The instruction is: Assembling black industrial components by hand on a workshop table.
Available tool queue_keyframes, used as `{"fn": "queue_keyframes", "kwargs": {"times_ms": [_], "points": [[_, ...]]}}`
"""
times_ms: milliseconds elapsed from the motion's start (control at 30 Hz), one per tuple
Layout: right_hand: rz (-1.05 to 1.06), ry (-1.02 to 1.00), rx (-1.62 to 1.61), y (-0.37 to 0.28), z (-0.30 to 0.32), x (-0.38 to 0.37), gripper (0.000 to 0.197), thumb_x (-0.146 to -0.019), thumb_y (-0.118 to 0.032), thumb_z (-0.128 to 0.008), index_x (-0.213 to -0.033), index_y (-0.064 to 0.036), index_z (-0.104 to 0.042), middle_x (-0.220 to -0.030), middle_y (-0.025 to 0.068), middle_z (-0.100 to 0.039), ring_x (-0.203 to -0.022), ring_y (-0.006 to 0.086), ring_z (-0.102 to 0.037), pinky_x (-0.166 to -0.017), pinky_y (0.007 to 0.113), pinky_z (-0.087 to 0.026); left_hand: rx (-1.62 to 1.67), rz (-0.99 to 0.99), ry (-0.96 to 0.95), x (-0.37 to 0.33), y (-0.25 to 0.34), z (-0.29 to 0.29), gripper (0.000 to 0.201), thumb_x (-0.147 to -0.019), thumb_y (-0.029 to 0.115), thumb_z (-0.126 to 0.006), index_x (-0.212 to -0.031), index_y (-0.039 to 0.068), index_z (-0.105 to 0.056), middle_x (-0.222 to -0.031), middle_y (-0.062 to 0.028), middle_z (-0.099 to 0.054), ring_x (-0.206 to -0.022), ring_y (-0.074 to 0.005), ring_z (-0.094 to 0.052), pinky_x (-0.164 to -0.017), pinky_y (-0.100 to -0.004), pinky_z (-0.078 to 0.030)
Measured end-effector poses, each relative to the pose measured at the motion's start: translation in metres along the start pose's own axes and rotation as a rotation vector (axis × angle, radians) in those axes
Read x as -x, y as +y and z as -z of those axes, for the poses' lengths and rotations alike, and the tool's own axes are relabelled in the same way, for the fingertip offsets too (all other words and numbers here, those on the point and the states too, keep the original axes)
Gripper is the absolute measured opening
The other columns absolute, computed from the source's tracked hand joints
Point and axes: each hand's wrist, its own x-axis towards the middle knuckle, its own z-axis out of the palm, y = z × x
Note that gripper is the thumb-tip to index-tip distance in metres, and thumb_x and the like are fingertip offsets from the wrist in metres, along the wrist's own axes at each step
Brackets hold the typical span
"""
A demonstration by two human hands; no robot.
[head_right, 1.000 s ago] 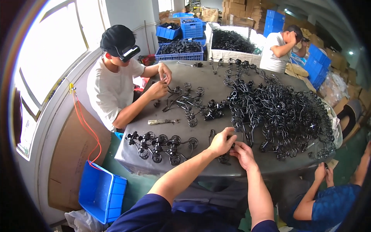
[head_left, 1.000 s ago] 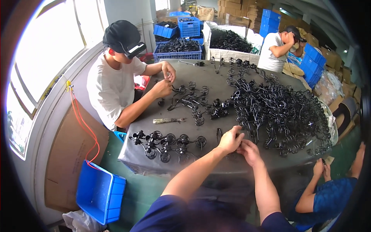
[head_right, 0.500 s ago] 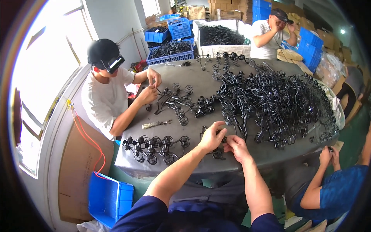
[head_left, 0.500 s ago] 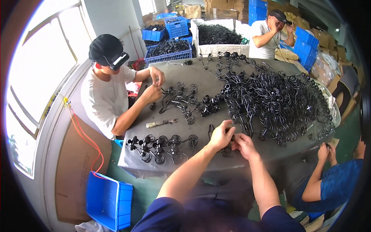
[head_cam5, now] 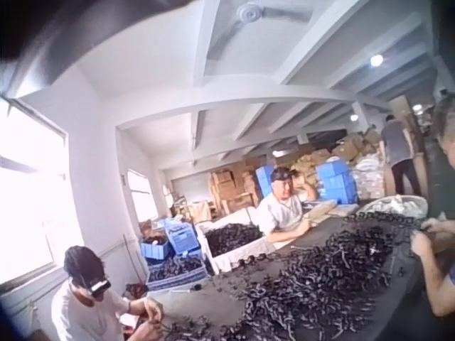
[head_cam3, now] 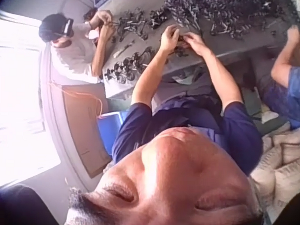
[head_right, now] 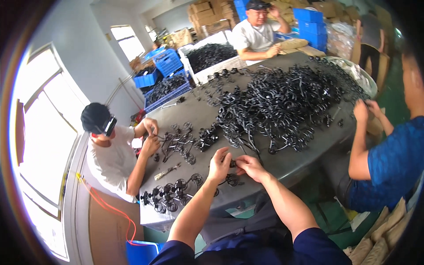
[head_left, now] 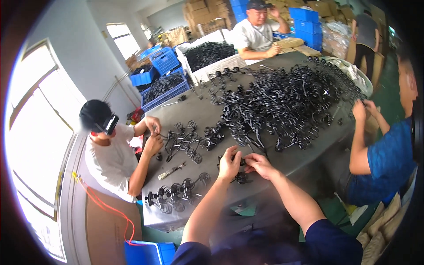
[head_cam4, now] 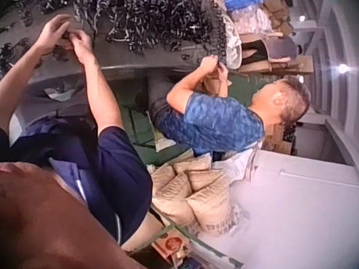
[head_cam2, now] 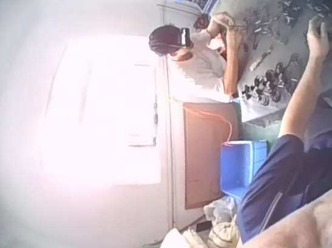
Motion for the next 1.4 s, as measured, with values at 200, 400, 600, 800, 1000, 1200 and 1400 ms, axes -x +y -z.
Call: {"fn": "queue_keyframes", "kwargs": {"times_ms": [200,400,600,800,1000,1200,1400], "points": [[0.047,0.035,0.073,0.006,0.009,0.001,0.021,-0.099,-0.019,-0.055,-0.107,-0.0006,-0.06,-0.09,0.007,-0.065,-0.077,0.014,-0.064,-0.068,0.029,-0.056,0.114,0.13,-0.094,-0.002,0.008,-0.003,0.035,-0.095,0.017,-0.059,-0.126,0.003,-0.052,-0.096,-0.0078,-0.064,-0.074,-0.0098,-0.059,-0.056,-0.0236,-0.051],[-0.153,-0.058,-0.16,-0.005,-0.013,-0.007,0.032,-0.099,-0.034,-0.053,-0.113,-0.0059,-0.06,-0.095,0.0038,-0.062,-0.074,0.0129,-0.063,-0.065,0.027,-0.055,0.042,0.003,-0.074,-0.002,-0.001,0.004,0.033,-0.096,0.017,-0.059,-0.125,0.002,-0.052,-0.093,-0.0061,-0.064,-0.076,-0.0087,-0.058,-0.056,-0.0211,-0.048],[-0.167,-0.081,-0.225,-0.001,-0.01,-0.013,0.027,-0.101,-0.031,-0.048,-0.108,-0.0084,-0.061,-0.099,0.0029,-0.063,-0.084,0.0121,-0.063,-0.073,0.029,-0.055,-0.001,0.04,-0.118,-0.002,0.003,0.002,0.034,-0.093,0.017,-0.062,-0.121,-0.001,-0.055,-0.096,-0.0145,-0.068,-0.087,-0.0205,-0.066,-0.077,-0.0313,-0.053],[-0.087,0.012,-0.291,0.006,-0.013,-0.011,0.025,-0.101,-0.027,-0.049,-0.109,-0.0079,-0.062,-0.096,0.0022,-0.064,-0.083,0.0119,-0.061,-0.069,0.028,-0.053,-0.076,-0.06,-0.132,-0.003,0.009,0.0,0.031,-0.093,0.011,-0.062,-0.12,-0.003,-0.055,-0.095,-0.0102,-0.067,-0.087,-0.0138,-0.062,-0.077,-0.0267,-0.051],[-0.093,-0.006,-0.32,0.012,-0.011,-0.009,0.023,-0.101,-0.027,-0.05,-0.11,-0.0084,-0.061,-0.092,0.0011,-0.063,-0.074,0.0094,-0.059,-0.063,0.025,-0.05,-0.062,-0.048,-0.159,0.001,0.006,0.001,0.031,-0.093,0.01,-0.061,-0.119,-0.005,-0.055,-0.1,-0.0117,-0.067,-0.088,-0.013,-0.063,-0.075,-0.0255,-0.052],[-0.04,0.053,-0.299,0.017,-0.014,-0.012,0.021,-0.097,-0.024,-0.056,-0.106,-0.0051,-0.063,-0.085,0.0015,-0.062,-0.069,0.0093,-0.059,-0.059,0.024,-0.05,0.156,0.14,-0.125,0.0,0.02,0.002,0.033,-0.095,0.017,-0.06,-0.123,-0.001,-0.054,-0.105,-0.0115,-0.067,-0.089,-0.0139,-0.064,-0.066,-0.0238,-0.053],[0.009,0.195,-0.289,0.017,-0.017,-0.014,0.02,-0.097,-0.014,-0.055,-0.112,-0.0023,-0.062,-0.094,0.0035,-0.064,-0.072,0.0099,-0.06,-0.061,0.025,-0.051,0.145,0.173,-0.113,-0.003,0.015,0.007,0.034,-0.097,0.018,-0.058,-0.124,-0.001,-0.053,-0.105,-0.0103,-0.067,-0.083,-0.0113,-0.062,-0.057,-0.0225,-0.053]]}}
